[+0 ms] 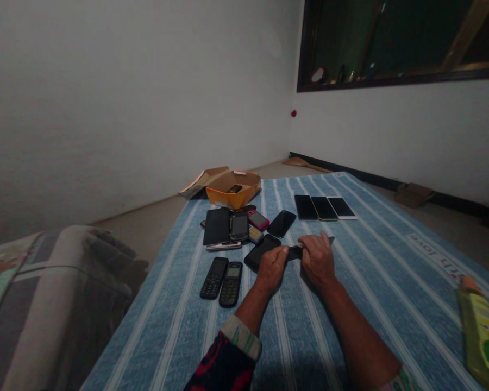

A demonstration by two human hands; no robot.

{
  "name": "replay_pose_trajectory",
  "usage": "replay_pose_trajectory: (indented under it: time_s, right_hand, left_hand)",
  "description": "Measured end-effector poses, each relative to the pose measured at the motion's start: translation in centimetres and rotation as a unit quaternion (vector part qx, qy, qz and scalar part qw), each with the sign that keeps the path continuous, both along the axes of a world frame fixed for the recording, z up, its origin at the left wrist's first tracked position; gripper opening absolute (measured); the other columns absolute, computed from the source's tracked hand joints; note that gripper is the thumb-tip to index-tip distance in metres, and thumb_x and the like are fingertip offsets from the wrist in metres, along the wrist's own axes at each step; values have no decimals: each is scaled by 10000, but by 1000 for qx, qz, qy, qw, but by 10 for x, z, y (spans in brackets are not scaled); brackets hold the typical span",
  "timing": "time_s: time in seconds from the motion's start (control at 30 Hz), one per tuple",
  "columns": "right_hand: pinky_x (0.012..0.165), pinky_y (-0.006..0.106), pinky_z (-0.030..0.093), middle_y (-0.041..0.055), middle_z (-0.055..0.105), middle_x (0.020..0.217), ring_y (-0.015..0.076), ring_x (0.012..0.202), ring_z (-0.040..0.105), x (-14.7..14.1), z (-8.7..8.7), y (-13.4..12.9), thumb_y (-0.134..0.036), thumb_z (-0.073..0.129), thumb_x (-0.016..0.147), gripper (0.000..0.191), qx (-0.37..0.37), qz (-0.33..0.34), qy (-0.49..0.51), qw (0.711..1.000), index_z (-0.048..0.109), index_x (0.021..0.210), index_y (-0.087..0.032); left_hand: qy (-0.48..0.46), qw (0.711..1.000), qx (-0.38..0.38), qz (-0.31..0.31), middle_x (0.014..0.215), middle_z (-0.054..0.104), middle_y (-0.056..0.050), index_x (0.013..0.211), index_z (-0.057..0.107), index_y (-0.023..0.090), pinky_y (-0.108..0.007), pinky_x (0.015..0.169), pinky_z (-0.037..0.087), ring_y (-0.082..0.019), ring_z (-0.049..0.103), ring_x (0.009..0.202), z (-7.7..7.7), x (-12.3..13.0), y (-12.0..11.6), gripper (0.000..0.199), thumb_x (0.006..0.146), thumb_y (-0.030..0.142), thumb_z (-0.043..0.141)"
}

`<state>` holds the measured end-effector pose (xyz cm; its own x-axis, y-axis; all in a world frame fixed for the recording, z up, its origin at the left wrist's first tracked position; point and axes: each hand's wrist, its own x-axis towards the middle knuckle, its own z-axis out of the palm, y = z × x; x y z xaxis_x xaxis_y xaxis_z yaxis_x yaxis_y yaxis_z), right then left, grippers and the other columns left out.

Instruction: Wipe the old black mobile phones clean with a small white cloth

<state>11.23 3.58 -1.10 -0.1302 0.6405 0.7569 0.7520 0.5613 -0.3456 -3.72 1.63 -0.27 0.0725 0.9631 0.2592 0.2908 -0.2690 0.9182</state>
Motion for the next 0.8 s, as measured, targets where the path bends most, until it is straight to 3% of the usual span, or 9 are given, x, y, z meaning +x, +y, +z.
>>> replay_pose_trajectory:
  time_s: [0.13,0.43,0.8]
  right_hand:
    - [1079,486,276,34,639,813,193,832,569,5,-3,3,-63,400,815,263,16,-13,13,1000,611,896,-198]
    - [1070,445,307,49,635,840,194,879,561,-27,3,-14,-93,382,874,252,24,48,-9,999,611,913,-189]
    - [1071,489,287,47,649,824,200,851,576,10,-2,4,-59,392,814,266,20,-32,17,999,611,893,-186]
  left_hand:
    - [4,1000,5,5,652,523,10,705,600,156,-277,653,380,-155,484,667,-1,0,1,421,900,471,400]
    - [5,1000,5,-2,656,542,7,697,587,160,-270,654,393,-152,485,663,-2,0,2,411,889,467,392]
    - [17,1000,6,13,618,500,18,683,584,164,-271,629,372,-149,475,639,-6,-1,3,426,899,476,391]
